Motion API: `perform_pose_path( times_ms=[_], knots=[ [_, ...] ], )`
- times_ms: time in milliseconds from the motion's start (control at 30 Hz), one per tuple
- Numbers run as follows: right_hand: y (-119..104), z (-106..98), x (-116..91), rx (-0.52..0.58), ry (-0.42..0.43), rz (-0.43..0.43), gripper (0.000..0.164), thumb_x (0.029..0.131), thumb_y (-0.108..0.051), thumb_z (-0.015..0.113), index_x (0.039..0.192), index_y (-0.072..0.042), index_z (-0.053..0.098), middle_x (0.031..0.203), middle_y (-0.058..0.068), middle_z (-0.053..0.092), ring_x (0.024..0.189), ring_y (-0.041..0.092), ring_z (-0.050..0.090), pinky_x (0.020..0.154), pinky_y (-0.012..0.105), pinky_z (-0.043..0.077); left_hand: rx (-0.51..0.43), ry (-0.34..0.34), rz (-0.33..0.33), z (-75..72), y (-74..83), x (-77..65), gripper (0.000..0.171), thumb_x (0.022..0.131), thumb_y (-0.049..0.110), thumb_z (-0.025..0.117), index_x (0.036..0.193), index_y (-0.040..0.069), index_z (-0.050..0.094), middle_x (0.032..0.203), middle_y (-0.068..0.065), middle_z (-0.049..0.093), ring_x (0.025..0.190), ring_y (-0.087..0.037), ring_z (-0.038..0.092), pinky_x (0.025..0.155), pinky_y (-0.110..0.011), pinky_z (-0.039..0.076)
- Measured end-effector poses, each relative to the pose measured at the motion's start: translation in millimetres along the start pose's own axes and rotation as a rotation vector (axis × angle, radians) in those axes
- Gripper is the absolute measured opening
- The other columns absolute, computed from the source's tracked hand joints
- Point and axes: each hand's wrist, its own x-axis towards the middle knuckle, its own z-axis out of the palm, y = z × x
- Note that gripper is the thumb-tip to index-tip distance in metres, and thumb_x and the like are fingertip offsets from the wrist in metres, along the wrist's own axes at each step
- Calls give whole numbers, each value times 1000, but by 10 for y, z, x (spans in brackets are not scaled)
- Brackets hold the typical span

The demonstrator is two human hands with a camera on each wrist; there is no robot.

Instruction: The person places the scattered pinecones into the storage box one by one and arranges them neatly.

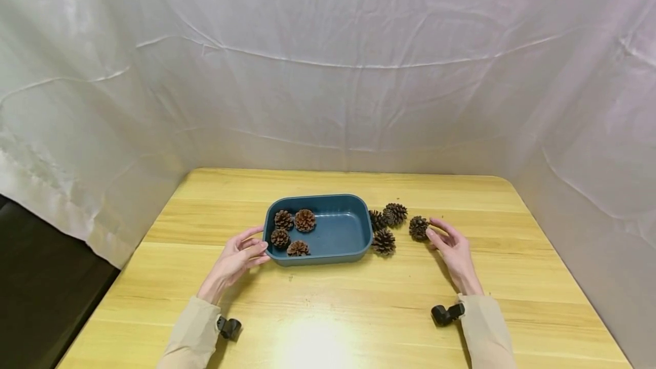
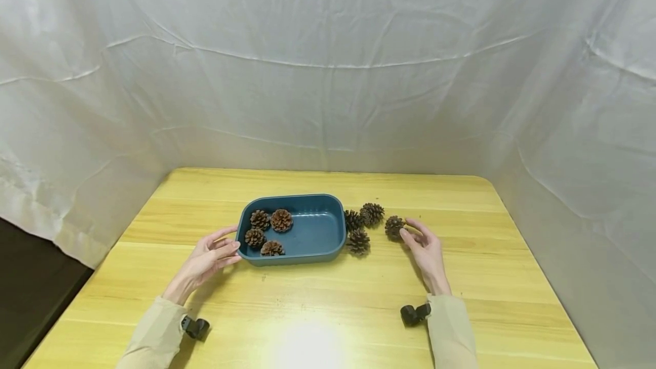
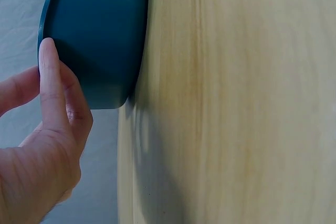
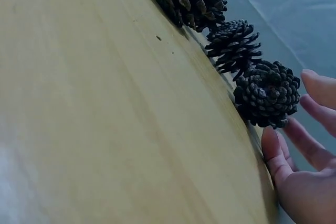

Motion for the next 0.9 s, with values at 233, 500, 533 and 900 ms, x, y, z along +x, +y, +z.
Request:
perform_pose_path(
  times_ms=[233, 500, 533, 900],
  knots=[
    [-20, 45, 17, -119, -2, 53, 58, 101, -20, 62, 151, 0, 41, 135, -7, 55, 92, -2, 64, 77, 14, 59, -4, -4, -5, 0, -2, 3, 65, 99, -3, 55, 154, -10, 21, 99, 0, 62, 82, -9, 69, 83, -23, 65],
    [-25, 77, 8, -262, -49, -11, 51, 104, -22, 57, 150, -3, 45, 160, 18, 36, 86, -1, 58, 74, 12, 53, 8, -6, -17, -2, -1, 2, 64, 100, -3, 52, 155, -9, 20, 99, 1, 61, 83, -9, 68, 84, -23, 65],
    [-23, 78, 7, -268, -47, -15, 51, 104, -23, 57, 149, -3, 46, 158, 17, 38, 87, -1, 58, 73, 13, 54, 8, -6, -16, -3, -2, 2, 64, 100, -3, 52, 155, -9, 20, 99, 1, 61, 83, -9, 68, 84, -23, 65],
    [-20, 111, 19, -224, 32, 38, 47, 97, -23, 69, 136, 1, 57, 95, -19, 65, 72, 2, 57, 62, 17, 54, 0, 5, -16, 8, 5, 8, 64, 99, -3, 54, 155, -8, 23, 99, 0, 62, 82, -9, 69, 84, -24, 65]
  ],
)
